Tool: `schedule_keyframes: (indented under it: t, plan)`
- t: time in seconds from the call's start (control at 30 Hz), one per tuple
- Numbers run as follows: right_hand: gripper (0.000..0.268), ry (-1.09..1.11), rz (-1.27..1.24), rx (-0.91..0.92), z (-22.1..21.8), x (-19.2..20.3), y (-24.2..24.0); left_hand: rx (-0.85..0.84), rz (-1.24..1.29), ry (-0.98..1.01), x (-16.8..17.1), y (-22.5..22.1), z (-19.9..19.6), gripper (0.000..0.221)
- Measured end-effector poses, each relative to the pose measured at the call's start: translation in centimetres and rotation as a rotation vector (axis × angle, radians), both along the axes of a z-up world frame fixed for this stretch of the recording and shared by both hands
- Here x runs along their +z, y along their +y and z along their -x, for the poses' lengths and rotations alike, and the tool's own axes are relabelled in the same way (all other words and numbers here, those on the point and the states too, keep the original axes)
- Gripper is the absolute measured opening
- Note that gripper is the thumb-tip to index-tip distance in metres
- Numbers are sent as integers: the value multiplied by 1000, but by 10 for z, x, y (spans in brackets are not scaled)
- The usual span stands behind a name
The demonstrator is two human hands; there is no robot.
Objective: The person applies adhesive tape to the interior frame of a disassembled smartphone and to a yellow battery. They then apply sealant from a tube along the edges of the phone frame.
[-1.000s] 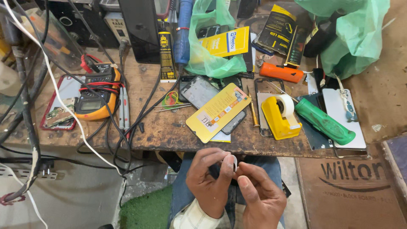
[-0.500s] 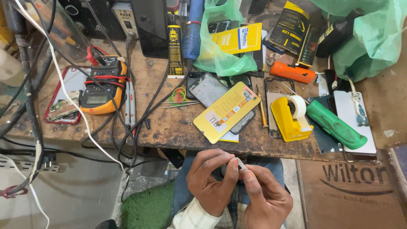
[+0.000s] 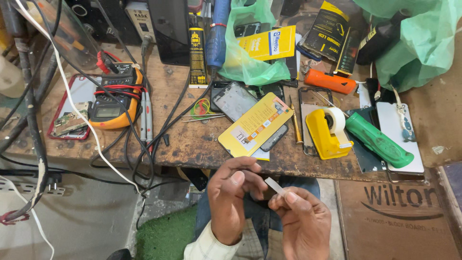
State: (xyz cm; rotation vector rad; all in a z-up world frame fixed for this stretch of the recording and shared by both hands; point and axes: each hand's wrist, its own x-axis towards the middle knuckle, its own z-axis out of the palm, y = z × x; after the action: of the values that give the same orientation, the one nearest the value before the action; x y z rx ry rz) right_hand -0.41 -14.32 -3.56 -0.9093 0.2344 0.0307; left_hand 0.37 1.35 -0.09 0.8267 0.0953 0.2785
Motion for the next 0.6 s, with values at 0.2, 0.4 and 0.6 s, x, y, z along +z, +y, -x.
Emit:
schedule_keyframes:
  t: [0.2,0.4,0.6]
  plan:
    - [7,-4,-75,9,1,6,-9,-186,-261,-38,16,10,3,48]
    - [6,-143,-63,41,6,12,-12,-328,-161,53,29,-2,9,59]
    - [7,-109,-82,33,3,18,-15,-351,-220,27,28,2,8,53]
